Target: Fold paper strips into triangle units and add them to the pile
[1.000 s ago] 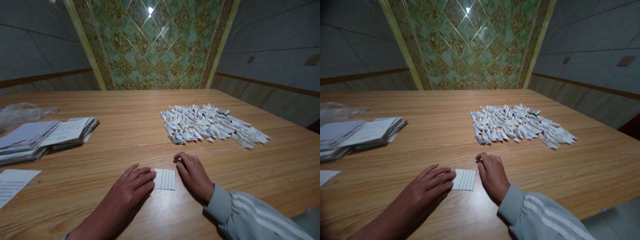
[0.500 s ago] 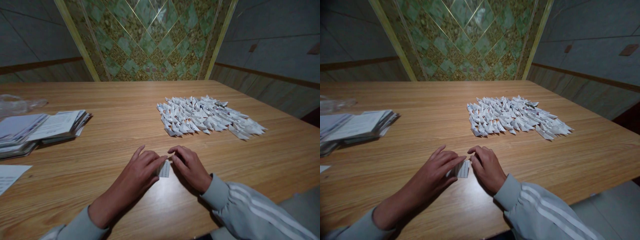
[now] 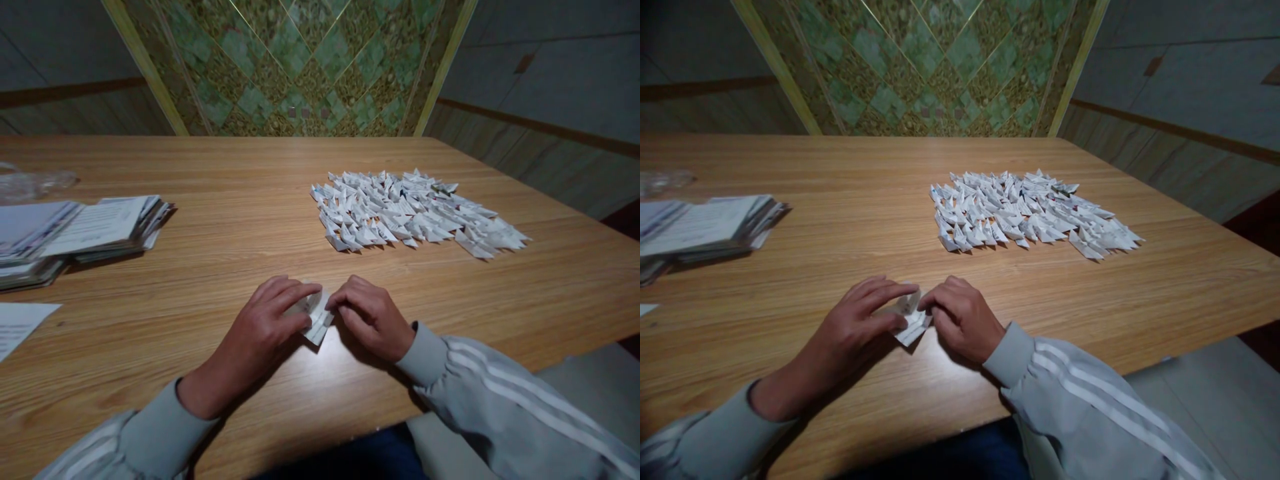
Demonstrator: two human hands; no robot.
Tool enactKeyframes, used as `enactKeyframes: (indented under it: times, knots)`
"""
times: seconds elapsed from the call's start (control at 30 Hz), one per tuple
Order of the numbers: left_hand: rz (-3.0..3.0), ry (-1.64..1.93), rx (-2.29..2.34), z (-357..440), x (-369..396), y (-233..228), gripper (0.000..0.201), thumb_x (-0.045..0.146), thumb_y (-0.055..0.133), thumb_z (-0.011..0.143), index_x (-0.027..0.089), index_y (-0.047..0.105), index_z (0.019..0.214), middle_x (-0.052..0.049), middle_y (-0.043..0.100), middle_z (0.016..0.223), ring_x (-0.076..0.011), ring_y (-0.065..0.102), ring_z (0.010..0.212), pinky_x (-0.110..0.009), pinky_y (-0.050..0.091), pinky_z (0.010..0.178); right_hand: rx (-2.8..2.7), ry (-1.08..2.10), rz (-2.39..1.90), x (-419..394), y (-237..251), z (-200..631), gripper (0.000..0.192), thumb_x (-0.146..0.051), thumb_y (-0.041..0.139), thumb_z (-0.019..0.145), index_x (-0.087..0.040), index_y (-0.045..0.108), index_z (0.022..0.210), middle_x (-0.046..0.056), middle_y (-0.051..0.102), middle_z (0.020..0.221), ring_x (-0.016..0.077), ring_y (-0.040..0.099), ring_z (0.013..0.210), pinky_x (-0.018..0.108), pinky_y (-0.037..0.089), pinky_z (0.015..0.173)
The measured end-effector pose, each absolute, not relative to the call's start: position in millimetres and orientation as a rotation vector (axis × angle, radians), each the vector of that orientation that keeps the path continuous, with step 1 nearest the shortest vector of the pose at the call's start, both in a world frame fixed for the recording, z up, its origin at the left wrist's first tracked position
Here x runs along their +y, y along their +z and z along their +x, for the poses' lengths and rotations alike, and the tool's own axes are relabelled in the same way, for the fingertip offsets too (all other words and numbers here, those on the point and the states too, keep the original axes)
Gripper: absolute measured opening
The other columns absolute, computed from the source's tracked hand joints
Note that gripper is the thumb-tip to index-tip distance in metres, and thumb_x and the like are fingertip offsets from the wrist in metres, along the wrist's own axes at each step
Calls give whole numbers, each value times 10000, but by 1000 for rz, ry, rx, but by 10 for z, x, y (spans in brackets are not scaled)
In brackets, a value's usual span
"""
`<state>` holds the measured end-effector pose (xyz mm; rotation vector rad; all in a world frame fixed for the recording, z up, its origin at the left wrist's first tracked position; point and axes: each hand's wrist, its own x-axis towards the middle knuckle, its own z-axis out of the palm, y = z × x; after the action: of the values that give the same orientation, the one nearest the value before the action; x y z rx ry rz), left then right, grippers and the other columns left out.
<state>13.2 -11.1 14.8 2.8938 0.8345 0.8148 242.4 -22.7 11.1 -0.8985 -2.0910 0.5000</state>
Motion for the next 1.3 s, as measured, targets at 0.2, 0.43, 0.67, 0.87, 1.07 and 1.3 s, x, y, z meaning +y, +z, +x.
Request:
enactKeyframes:
  times: [0.2,0.43,0.67,0.87,1.07,1.3]
  knots:
    - [2816,663,852,29,-206,105,104,159,544,957,198,636,929,-71,706,980,-236,606,893,-394,454,805,-2383,463,-1009,-242,8,2395,225,-44,506,840,-172,679,905,51,669,849,206,539,847,354,335,786]
    - [2783,600,899,86,-327,103,169,262,525,988,181,647,903,-81,691,924,-237,598,854,-379,437,765,-2398,451,-1111,-259,33,2394,213,-66,522,849,-175,687,930,45,640,843,205,513,855,348,289,778]
    - [2480,673,1008,93,-300,65,186,288,560,982,193,665,861,-51,660,902,-212,582,876,-341,441,783,-2415,450,-1128,-271,81,2391,197,-78,523,841,-171,686,902,36,626,817,195,511,831,348,279,766]
    - [2344,661,1202,92,-256,49,187,252,534,979,188,617,825,-32,628,817,-201,568,800,-320,427,710,-2452,462,-1193,-293,138,2361,155,-114,535,856,-179,675,857,34,621,807,197,510,834,345,283,767]
    - [2334,638,1275,110,-264,51,188,250,564,945,187,596,771,-45,581,856,-209,544,822,-330,435,725,-2412,523,-1246,-301,138,2334,168,-295,632,935,-176,673,822,19,628,820,183,518,844,334,274,773]
    - [2322,590,1344,114,-275,50,188,258,598,940,179,592,770,-46,561,873,-212,533,830,-339,424,722,-2392,427,-1408,-332,112,2229,315,-397,690,913,-175,663,691,25,613,800,193,508,855,343,251,750]
